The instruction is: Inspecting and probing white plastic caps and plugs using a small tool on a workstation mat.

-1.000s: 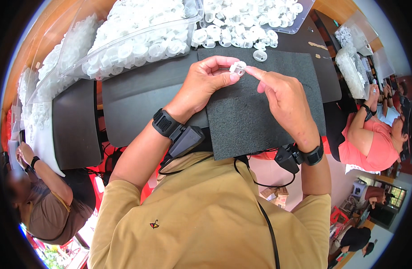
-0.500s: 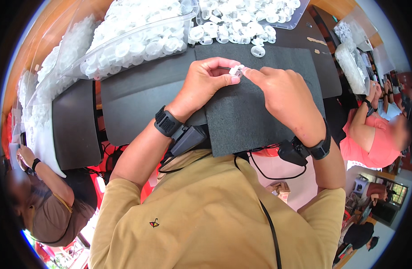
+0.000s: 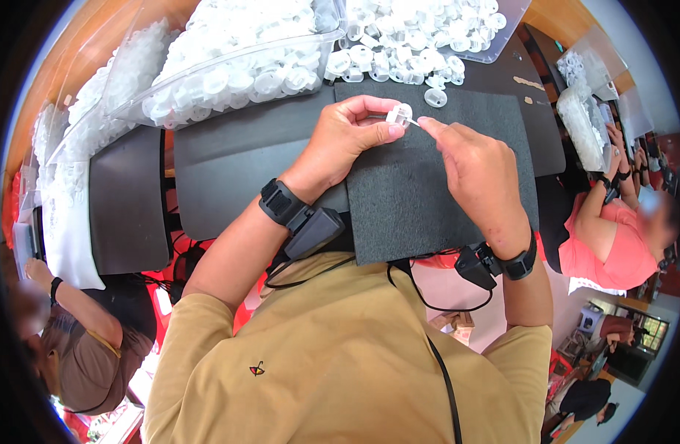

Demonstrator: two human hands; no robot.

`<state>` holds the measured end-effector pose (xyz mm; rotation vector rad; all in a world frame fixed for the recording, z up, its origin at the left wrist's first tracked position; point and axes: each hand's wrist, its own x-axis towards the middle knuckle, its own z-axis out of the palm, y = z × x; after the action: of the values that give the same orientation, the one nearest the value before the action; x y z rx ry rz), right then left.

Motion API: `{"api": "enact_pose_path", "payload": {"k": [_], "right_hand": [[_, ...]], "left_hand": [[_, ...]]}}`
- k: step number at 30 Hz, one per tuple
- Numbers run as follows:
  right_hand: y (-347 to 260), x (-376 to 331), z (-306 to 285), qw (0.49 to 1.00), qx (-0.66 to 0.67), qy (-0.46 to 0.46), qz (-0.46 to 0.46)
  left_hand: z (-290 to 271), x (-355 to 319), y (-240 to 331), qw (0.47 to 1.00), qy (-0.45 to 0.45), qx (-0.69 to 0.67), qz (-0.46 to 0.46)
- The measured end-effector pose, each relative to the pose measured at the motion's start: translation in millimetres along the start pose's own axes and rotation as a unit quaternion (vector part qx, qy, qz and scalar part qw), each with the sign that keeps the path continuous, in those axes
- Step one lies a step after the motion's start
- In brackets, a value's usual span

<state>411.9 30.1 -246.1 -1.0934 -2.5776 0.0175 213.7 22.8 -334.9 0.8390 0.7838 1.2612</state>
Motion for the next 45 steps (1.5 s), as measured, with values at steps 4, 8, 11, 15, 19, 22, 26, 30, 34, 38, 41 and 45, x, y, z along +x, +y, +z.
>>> {"api": "enact_pose_path", "payload": {"k": [4, 8, 11, 15, 19, 22, 26, 30, 34, 38, 41, 45], "right_hand": [[-5, 3, -3, 0.999, -0.041, -0.026, -0.005], [-8, 5, -6, 0.997, -0.063, -0.048, -0.011], [-12, 5, -6, 0.996, -0.074, -0.054, -0.009], [-15, 6, -1, 0.993, -0.102, -0.054, -0.024], [-7, 11, -5, 0.994, -0.081, -0.071, -0.035], [-2, 10, -9, 0.997, -0.038, -0.055, -0.028], [-6, 6, -8, 0.998, -0.040, -0.043, -0.011], [-7, 7, -4, 0.998, -0.041, -0.036, -0.010], [-10, 9, -4, 0.998, -0.044, -0.045, -0.016], [-13, 9, -4, 0.997, -0.058, -0.043, -0.016], [-14, 6, -4, 0.998, -0.053, -0.044, -0.003], [-17, 10, -5, 0.996, -0.063, -0.055, -0.001]], "left_hand": [[2, 0, 0, 1.000, 0.009, -0.008, 0.003], [3, 0, 1, 1.000, 0.021, 0.000, 0.011], [3, 0, -1, 0.999, 0.028, 0.014, 0.018], [9, -3, 0, 0.998, 0.032, 0.050, 0.029], [8, -4, 1, 0.996, 0.045, 0.063, 0.038], [5, -2, 2, 0.997, 0.046, 0.047, 0.042], [5, -1, 1, 0.998, 0.045, 0.033, 0.037], [5, 0, 3, 0.997, 0.050, 0.047, 0.030], [4, -2, 3, 0.997, 0.047, 0.039, 0.037], [3, -2, 0, 0.998, 0.040, 0.024, 0.051], [8, -3, 0, 0.998, 0.042, 0.035, 0.036], [12, -5, 2, 0.997, 0.048, 0.053, 0.041]]}}
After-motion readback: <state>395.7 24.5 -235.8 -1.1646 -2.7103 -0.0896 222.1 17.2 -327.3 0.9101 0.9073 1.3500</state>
